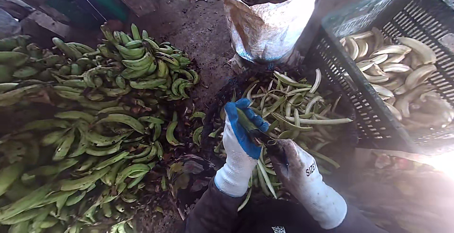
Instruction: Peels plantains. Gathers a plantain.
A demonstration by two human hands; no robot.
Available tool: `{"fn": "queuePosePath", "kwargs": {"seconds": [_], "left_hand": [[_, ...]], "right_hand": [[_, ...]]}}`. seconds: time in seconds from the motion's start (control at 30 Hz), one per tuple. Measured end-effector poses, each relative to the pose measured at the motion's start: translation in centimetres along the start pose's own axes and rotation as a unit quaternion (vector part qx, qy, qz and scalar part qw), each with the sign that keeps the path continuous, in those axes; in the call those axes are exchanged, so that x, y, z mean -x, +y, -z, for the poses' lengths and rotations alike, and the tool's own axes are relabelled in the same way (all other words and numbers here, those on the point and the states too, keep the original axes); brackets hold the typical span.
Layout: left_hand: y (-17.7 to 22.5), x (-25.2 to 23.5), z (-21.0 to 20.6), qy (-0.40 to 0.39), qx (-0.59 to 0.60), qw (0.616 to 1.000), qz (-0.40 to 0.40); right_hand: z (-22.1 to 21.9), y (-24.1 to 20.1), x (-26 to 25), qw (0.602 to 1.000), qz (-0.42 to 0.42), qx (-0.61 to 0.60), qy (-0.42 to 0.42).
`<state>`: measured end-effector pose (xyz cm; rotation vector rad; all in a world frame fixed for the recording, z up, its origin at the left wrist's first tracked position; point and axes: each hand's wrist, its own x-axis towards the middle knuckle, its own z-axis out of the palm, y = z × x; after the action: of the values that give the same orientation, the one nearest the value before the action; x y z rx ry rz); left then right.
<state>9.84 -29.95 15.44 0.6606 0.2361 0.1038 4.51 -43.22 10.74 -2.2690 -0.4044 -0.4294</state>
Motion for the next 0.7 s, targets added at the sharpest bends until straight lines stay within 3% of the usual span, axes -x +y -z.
{"fn": "queuePosePath", "kwargs": {"seconds": [0.07, 0.2, 0.33, 0.4, 0.47, 0.53, 0.63, 0.7], "left_hand": [[0.0, 0.0, 0.4, -0.002, -0.007, 1.0, -0.008], [1.3, 0.1, 1.0, -0.066, -0.219, 0.968, -0.101], [-0.3, 0.6, 0.9, -0.015, -0.017, 0.999, -0.025], [-0.5, 0.6, 0.8, -0.013, 0.018, 1.0, -0.004], [-0.8, 0.9, 1.3, -0.023, -0.037, 0.999, -0.022], [-0.8, 1.5, 1.8, -0.016, -0.17, 0.984, -0.042], [0.6, 2.4, 2.6, -0.012, -0.312, 0.95, -0.021], [2.1, 3.0, 4.1, -0.065, -0.317, 0.945, 0.052]], "right_hand": [[-0.1, 0.3, 0.1, 1.0, 0.004, 0.004, -0.003], [-0.5, 0.8, 0.5, 1.0, 0.004, 0.01, -0.016], [-1.7, 1.0, -0.3, 1.0, 0.002, 0.027, -0.007], [-1.7, 1.2, -0.5, 0.999, 0.0, 0.034, -0.008], [-1.6, 1.1, -0.4, 0.999, -0.013, 0.037, -0.019], [-1.6, 1.1, -0.4, 0.999, -0.023, 0.032, -0.03], [-0.1, 1.1, -0.2, 0.979, -0.107, -0.079, -0.157], [2.2, 1.3, -0.8, 0.887, -0.252, -0.242, -0.302]]}}
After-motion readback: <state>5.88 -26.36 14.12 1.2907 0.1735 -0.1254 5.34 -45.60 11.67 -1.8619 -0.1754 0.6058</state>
